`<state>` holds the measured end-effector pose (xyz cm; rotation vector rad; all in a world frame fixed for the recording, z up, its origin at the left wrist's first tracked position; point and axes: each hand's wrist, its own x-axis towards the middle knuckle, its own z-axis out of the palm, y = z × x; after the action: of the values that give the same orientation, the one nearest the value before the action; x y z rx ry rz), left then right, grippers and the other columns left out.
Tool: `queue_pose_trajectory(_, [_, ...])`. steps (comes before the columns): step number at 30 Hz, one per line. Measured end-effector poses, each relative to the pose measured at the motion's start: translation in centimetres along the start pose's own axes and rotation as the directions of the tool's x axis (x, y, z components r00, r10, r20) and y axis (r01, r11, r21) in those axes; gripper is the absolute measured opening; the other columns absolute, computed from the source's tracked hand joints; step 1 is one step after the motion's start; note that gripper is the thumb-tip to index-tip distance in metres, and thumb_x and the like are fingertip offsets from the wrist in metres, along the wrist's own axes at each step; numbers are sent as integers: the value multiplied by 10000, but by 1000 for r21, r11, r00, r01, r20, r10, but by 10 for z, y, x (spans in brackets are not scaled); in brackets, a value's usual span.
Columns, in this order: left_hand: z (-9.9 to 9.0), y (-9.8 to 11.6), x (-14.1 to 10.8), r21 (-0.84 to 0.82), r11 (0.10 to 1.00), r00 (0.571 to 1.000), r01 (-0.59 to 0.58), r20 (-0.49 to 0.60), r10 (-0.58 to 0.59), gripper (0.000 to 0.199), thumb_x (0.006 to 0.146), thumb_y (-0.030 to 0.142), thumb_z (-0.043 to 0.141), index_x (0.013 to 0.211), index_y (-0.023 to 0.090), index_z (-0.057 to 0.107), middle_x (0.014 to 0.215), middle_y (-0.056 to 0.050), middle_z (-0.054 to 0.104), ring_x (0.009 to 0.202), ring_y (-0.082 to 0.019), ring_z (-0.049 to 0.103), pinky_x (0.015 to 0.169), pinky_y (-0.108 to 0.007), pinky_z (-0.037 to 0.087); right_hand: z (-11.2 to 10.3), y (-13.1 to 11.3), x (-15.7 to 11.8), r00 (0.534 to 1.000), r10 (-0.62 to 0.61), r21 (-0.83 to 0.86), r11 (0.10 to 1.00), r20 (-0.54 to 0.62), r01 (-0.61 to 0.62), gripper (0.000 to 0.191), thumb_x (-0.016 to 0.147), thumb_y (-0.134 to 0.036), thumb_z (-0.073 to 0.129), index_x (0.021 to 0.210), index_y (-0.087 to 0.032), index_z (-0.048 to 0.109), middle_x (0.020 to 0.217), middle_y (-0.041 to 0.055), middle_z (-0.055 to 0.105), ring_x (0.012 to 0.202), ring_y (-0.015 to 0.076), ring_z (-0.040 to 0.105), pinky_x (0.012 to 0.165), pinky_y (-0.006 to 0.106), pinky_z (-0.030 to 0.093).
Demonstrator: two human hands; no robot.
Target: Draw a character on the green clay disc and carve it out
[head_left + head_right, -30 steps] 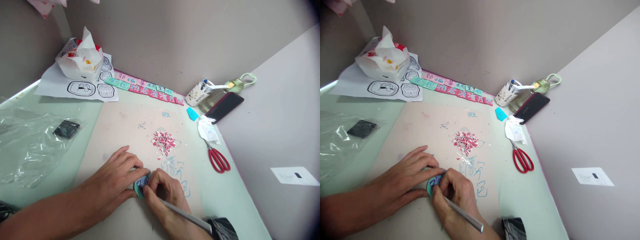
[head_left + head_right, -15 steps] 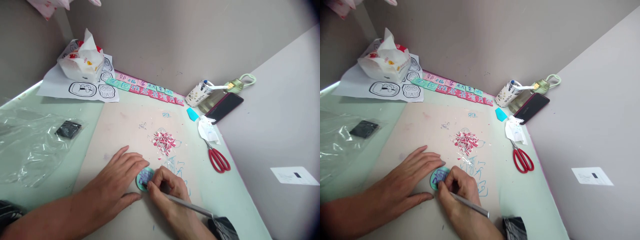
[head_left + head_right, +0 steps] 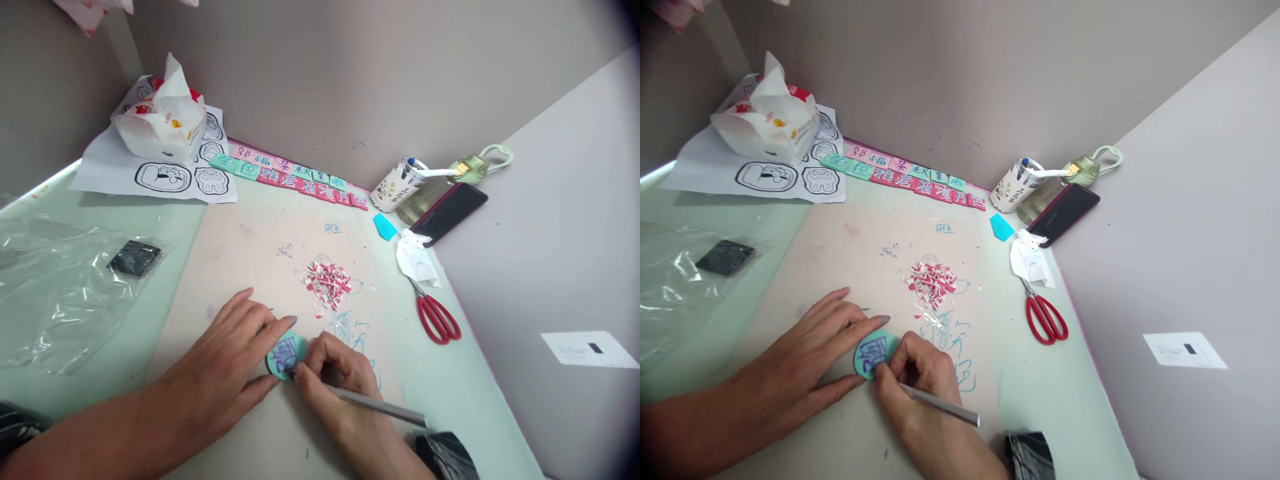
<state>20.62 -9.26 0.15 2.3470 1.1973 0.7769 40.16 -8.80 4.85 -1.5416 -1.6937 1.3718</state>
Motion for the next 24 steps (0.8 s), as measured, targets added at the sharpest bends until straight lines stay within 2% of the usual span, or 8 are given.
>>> queue_pose_trajectory(3, [0, -2, 0, 45, 999, 1000, 10, -5, -9, 639, 807, 93, 737, 1383, 181, 476, 1072, -32, 545, 1062, -248, 518, 1209, -572, 250, 0, 3, -1, 999, -33, 8, 999, -7, 33, 257, 834, -287, 561, 635, -234, 406, 612, -51, 434, 589, 118, 377, 533, 250, 303])
queue_pose_trajectory(6, [-4, -4, 1, 27, 1000, 1000, 4, 23, -5, 612, 785, 121, 784, 1333, 206, 525, 1032, -12, 533, 1022, -239, 527, 1204, -586, 260, 0, 3, -2, 999, -37, 17, 999, 0, 37, 252, 842, -274, 557, 643, -234, 407, 614, -55, 423, 592, 117, 370, 534, 250, 298])
queue_pose_trajectory(12, [-17, -10, 0, -60, 998, 990, -14, 141, 23, 506, 860, 79, 629, 1321, 258, 521, 1070, -10, 573, 1051, -219, 567, 1230, -555, 226, -1, 2, -2, 1000, -10, 32, 999, 24, 9, 252, 858, -290, 546, 656, -236, 405, 626, -49, 416, 608, 126, 362, 554, 270, 294])
queue_pose_trajectory(17, [-14, -9, -2, -39, 999, 997, 16, 81, -12, 436, 884, 116, 629, 1288, 255, 542, 1076, -14, 589, 1053, -229, 558, 1227, -550, 215, 0, 1, -5, 1000, -6, 24, 1000, 6, 6, 248, 859, -282, 541, 662, -237, 397, 636, -45, 429, 610, 127, 365, 561, 275, 299])
queue_pose_trajectory(24, [-13, -7, -3, -10, 1000, 998, 8, 66, -7, 445, 869, 99, 632, 1282, 245, 549, 1070, -18, 602, 1043, -238, 552, 1216, -545, 237, 3, 1, -9, 997, -65, -41, 997, 29, 66, 255, 912, -287, 518, 691, -235, 401, 659, -40, 447, 618, 127, 392, 582, 281, 312])
